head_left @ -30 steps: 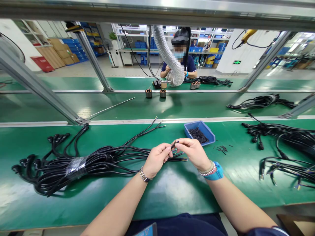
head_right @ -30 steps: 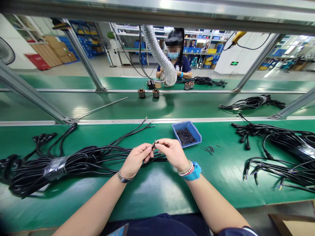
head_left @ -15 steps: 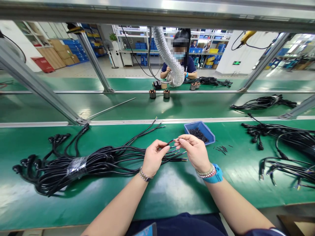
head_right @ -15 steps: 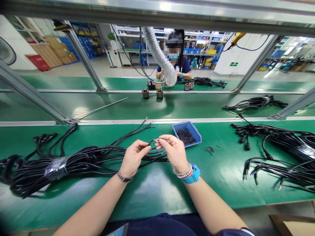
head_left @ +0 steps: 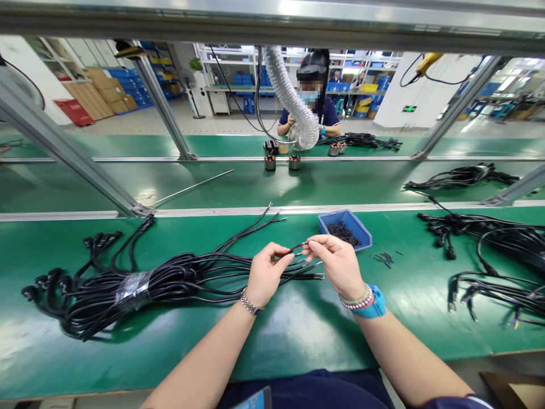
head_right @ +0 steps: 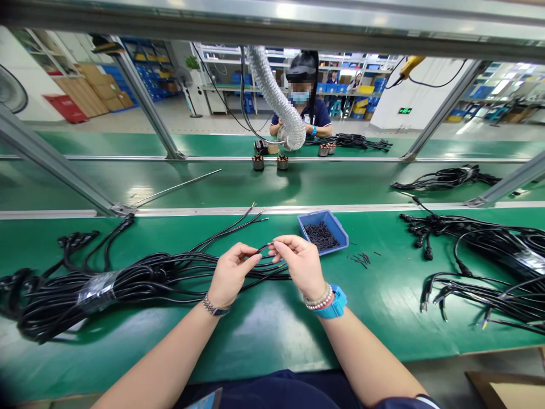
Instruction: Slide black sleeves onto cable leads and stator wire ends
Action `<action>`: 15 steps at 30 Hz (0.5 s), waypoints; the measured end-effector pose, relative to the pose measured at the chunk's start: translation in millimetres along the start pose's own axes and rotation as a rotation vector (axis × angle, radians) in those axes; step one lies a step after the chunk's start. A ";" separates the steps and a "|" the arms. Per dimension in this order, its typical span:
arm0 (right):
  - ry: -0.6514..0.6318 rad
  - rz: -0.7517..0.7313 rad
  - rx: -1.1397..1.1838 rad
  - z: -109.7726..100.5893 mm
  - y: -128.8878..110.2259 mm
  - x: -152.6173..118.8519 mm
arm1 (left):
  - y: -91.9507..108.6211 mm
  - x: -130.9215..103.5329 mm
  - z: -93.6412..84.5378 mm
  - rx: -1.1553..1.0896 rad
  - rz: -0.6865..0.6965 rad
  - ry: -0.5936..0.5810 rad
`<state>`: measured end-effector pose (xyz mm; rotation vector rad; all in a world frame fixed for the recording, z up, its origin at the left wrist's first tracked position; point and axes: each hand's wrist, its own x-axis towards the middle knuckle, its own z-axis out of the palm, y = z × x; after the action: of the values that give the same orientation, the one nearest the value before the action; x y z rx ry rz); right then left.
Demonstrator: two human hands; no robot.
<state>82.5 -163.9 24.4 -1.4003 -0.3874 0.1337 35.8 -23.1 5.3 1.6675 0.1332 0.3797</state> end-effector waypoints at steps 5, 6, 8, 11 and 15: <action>-0.030 0.065 -0.081 2.7 -3.6 -1.3 | -0.8 -1.9 -0.1 0.075 0.047 0.042; -0.034 0.071 -0.090 4.0 -4.2 -1.5 | -0.7 -2.3 -0.3 0.093 0.058 0.051; -0.033 0.059 -0.102 6.9 -4.2 -1.6 | 0.3 -3.0 -1.2 0.116 0.084 0.062; 0.010 -0.043 -0.165 12.5 -0.9 -1.7 | 1.8 -4.0 -1.6 0.086 0.084 0.045; 0.041 -0.166 -0.333 19.5 0.3 -1.9 | -0.6 -5.6 0.7 -0.013 0.015 -0.016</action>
<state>74.1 -146.3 26.0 -1.6875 -0.5062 -0.1002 30.9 -25.4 3.7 1.6592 0.1061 0.3784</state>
